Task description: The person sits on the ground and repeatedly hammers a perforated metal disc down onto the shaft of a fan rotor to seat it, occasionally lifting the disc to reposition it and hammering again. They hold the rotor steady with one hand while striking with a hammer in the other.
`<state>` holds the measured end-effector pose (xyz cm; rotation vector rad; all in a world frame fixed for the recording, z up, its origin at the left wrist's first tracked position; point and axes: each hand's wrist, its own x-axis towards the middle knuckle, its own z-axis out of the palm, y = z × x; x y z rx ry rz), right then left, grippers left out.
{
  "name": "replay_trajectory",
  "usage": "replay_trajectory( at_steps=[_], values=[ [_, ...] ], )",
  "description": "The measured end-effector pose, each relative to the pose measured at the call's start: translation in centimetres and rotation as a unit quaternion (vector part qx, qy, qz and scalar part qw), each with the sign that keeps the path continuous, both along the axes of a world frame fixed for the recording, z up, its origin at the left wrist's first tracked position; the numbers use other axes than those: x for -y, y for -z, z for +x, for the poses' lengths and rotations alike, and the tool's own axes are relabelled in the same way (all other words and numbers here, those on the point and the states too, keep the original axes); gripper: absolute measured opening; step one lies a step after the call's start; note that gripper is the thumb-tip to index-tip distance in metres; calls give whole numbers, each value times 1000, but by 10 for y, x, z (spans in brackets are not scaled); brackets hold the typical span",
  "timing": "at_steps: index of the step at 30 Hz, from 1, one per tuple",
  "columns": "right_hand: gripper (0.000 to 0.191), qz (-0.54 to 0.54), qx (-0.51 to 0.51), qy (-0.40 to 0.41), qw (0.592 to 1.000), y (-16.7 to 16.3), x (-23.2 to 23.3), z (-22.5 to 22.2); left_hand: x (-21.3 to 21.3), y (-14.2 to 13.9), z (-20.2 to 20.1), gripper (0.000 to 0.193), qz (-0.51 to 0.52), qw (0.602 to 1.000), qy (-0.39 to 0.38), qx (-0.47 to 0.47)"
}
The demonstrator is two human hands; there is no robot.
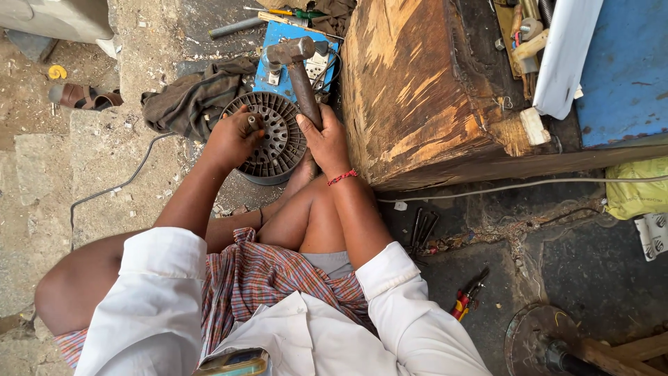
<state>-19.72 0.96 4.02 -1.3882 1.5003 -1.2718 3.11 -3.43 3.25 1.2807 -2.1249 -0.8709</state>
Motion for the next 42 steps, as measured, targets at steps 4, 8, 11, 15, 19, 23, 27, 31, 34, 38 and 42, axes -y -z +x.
replay_trajectory(
  at_steps=[4,8,11,15,19,23,27,31,34,38,42],
  values=[
    [37,-25,-39,-4,999,-10,1,2,1,7,0,12,-4,999,-8,34],
    [38,-29,-95,-9,995,-36,-4,0,-16,22,-6,44,-69,992,-87,52],
    [37,107,-163,-19,981,-62,-11,-7,-27,28,-13,69,-90,982,-123,107],
    [40,143,-301,-52,941,-87,-24,-15,-32,28,-22,84,-66,979,-139,137],
    [43,188,-384,-64,902,-86,-32,-13,-30,25,-24,84,-53,975,-140,163],
    [43,196,-376,-69,903,-67,-29,-14,-29,24,-25,84,-41,975,-136,170],
    [47,192,-437,-86,874,-54,-20,-18,-28,24,-27,83,-19,972,-131,193],
    [48,186,-456,-93,865,-65,-13,-16,-25,23,-27,85,-27,971,-131,196],
    [50,199,-420,-76,882,-81,-14,-13,-25,22,-27,85,-33,970,-131,202],
    [50,116,-352,-57,927,-93,-21,-15,-28,22,-27,84,-29,972,-134,192],
    [54,102,-385,-79,914,-84,-19,-15,-28,22,-27,83,-32,973,-132,185]
  ],
)
